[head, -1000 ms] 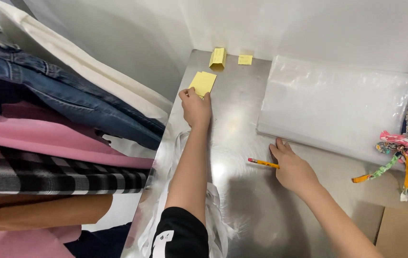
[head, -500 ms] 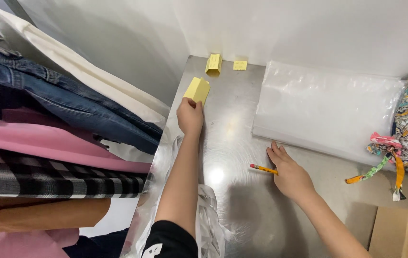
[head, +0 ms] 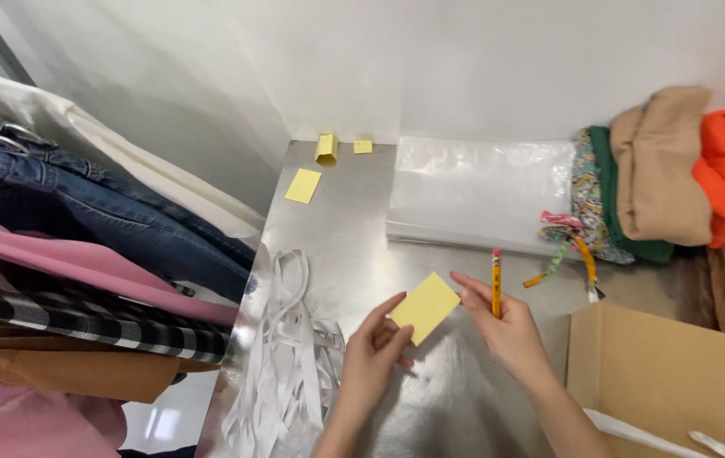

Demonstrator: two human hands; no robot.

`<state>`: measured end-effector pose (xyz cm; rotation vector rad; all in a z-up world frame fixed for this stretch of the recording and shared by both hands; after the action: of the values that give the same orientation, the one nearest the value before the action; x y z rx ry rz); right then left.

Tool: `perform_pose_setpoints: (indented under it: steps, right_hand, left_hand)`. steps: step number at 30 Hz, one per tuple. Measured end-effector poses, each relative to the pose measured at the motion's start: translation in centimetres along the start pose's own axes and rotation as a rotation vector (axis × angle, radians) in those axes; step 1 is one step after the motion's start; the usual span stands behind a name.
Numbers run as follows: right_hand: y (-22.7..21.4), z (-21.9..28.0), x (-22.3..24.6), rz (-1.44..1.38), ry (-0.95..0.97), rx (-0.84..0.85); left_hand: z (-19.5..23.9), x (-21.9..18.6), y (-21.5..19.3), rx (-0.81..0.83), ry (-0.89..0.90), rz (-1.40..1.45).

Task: The person writes on a yellow sticky note with a pencil and places it on a cardboard box tied with a white ribbon. They then pick up a folded brown garment, wrap it in a clear plastic bag, and place the wrapped garment into an open cardboard box.

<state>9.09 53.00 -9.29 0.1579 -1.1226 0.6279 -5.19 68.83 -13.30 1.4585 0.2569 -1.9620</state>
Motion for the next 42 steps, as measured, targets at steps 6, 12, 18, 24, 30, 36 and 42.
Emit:
perform_pose_setpoints:
  steps: [6, 12, 18, 24, 30, 36, 42]
  right_hand:
    - [-7.4, 7.0, -3.1, 0.091, 0.055, -0.047]
    - [-15.7, 12.1, -4.5, 0.291, -0.074, -0.056]
    - [-24.2, 16.8, -7.1, 0.102, 0.004, 0.006]
    - [-32.4, 18.9, -15.5, 0.072, 0.11, 0.09]
    - [-41.4, 20.7, -21.8, 0.15, 0.191, -0.103]
    - [-47.8, 24.2, -24.0, 0.499, 0.223, -0.298]
    - [-51.2, 24.2, -25.4, 0.393, -0.083, -0.432]
  left_hand:
    - [8.6, 3.3, 6.3, -0.146, -0.104, -0.055]
    - [13.6, 2.3, 16.7, 0.113, -0.072, -0.186]
    - [17.4, 6.6, 24.8, 0.117, -0.104, -0.118]
    - [19.6, 9.8, 31.1, -0.013, -0.156, 0.075]
    - [20.6, 15.2, 38.6, 0.279, -0.103, -0.195]
    - [22.8, 18.7, 46.3, 0.426, -0.052, -0.428]
    - [22.7, 20.0, 49.9, 0.436, -0.051, -0.336]
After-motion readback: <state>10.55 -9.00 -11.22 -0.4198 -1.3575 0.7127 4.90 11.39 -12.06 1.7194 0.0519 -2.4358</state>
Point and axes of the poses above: each hand's wrist, its own z-axis away from the middle knuckle, its own y-axis out of the palm, x = y × z, the point moved 10 cm from there along -z, towards the middle knuckle
